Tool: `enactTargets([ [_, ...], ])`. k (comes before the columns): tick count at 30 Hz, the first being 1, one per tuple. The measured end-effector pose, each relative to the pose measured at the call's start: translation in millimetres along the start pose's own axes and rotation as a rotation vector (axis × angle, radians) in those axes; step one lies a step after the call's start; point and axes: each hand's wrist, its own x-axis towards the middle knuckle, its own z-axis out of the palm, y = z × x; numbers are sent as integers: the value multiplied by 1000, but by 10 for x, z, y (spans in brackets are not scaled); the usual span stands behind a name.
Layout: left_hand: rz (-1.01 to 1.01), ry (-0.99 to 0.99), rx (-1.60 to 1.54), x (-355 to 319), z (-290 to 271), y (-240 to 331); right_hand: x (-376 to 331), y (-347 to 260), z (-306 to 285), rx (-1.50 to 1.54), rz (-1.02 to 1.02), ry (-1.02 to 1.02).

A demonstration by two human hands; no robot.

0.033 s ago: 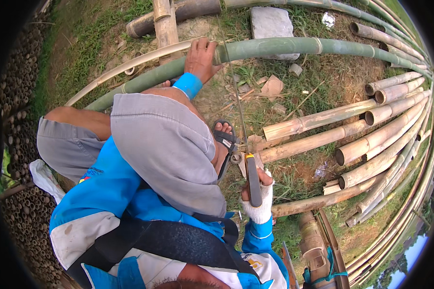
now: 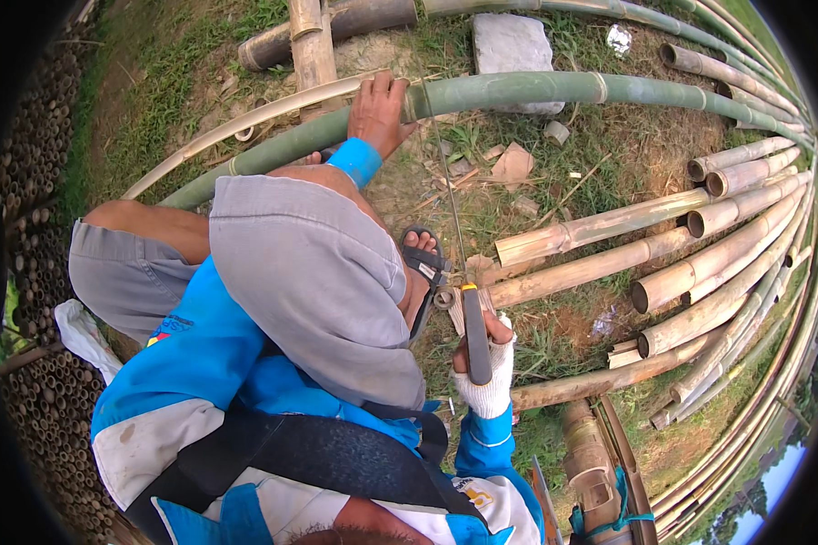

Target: The person sits on the ground and uses a hand saw to cut long bamboo poles into shorter sections. They position each pole on a wooden support, saw through it, and then move the cut pieces aside.

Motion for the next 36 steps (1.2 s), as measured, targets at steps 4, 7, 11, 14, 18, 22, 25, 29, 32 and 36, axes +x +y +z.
enactTargets([
  [4,-10,-41,72,117,231,-87,1243,-500,787,-578,-662,-53],
  [7,-62,-81,99,126,195,-168,1927,-926,1307,-473,-725,-49],
  [11,-152,-80,88,107,204,-224,1867,-612,1093,-321,-582,-140],
  [14,-115,-156,-7,111,323,-271,916,-342,588,-498,-548,-43],
  [18,-129,-136,-43,45,161,-188,-115,-111,246,-581,-488,47],
  [22,-202,-72,24,-63,280,-278,649,-165,233,-537,-421,-108],
  [25,-138,-13,13,88,385,-214,1927,-147,587,-130,-395,-102],
  [29,-158,-40,-57,52,732,-634,2243,-358,1063,-51,-417,-235],
  [32,-166,-283,-60,219,313,-332,1633,-205,608,-404,-519,-123],
  [36,-85,-223,-63,177,154,-291,66,-125,250,-713,-531,22],
])
